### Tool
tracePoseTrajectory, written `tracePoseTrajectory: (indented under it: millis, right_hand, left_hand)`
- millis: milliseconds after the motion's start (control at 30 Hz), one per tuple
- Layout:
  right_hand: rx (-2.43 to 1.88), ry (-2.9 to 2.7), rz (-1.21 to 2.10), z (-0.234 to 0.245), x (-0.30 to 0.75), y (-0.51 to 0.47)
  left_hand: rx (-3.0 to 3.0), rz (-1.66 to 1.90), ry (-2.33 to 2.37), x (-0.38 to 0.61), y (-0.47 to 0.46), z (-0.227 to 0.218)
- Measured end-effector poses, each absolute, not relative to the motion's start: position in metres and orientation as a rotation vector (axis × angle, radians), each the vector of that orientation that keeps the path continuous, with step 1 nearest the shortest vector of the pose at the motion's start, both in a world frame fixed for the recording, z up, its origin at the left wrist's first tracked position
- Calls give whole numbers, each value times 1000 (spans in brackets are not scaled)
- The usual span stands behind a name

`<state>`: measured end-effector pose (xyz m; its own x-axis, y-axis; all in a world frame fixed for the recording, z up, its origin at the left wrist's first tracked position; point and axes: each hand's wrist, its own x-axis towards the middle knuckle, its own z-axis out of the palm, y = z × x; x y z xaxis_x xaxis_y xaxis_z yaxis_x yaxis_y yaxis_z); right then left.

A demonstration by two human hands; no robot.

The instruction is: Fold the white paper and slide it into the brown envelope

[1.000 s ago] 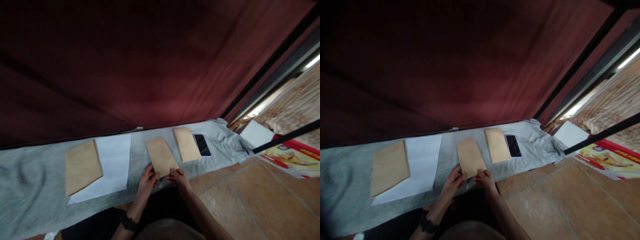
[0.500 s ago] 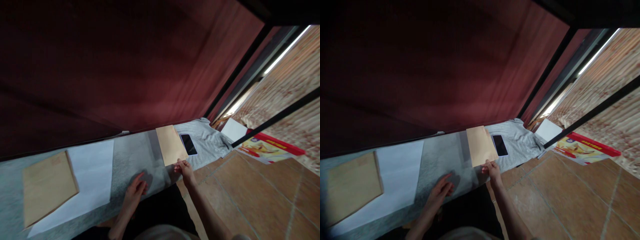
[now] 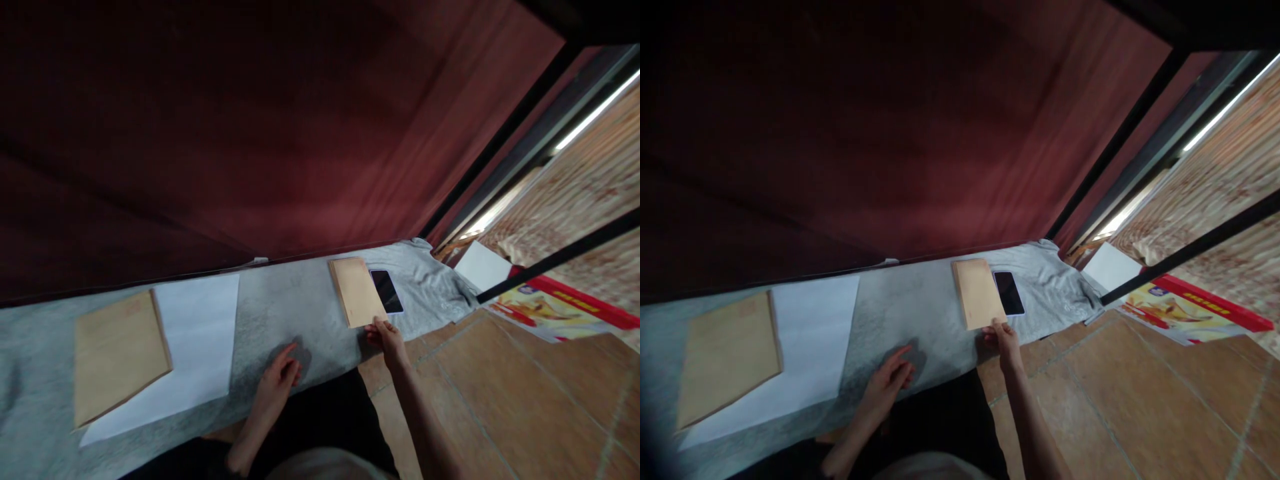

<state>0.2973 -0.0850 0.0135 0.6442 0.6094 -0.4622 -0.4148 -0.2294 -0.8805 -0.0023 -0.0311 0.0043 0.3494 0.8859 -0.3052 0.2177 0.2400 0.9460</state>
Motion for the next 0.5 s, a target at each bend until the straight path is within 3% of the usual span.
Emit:
tracePoseTrajectory:
  millis: [500]
  right_hand:
    - [-1676, -222, 980, 13, 303, -81]
  left_hand:
    - [1353, 618, 1124, -4, -37, -2]
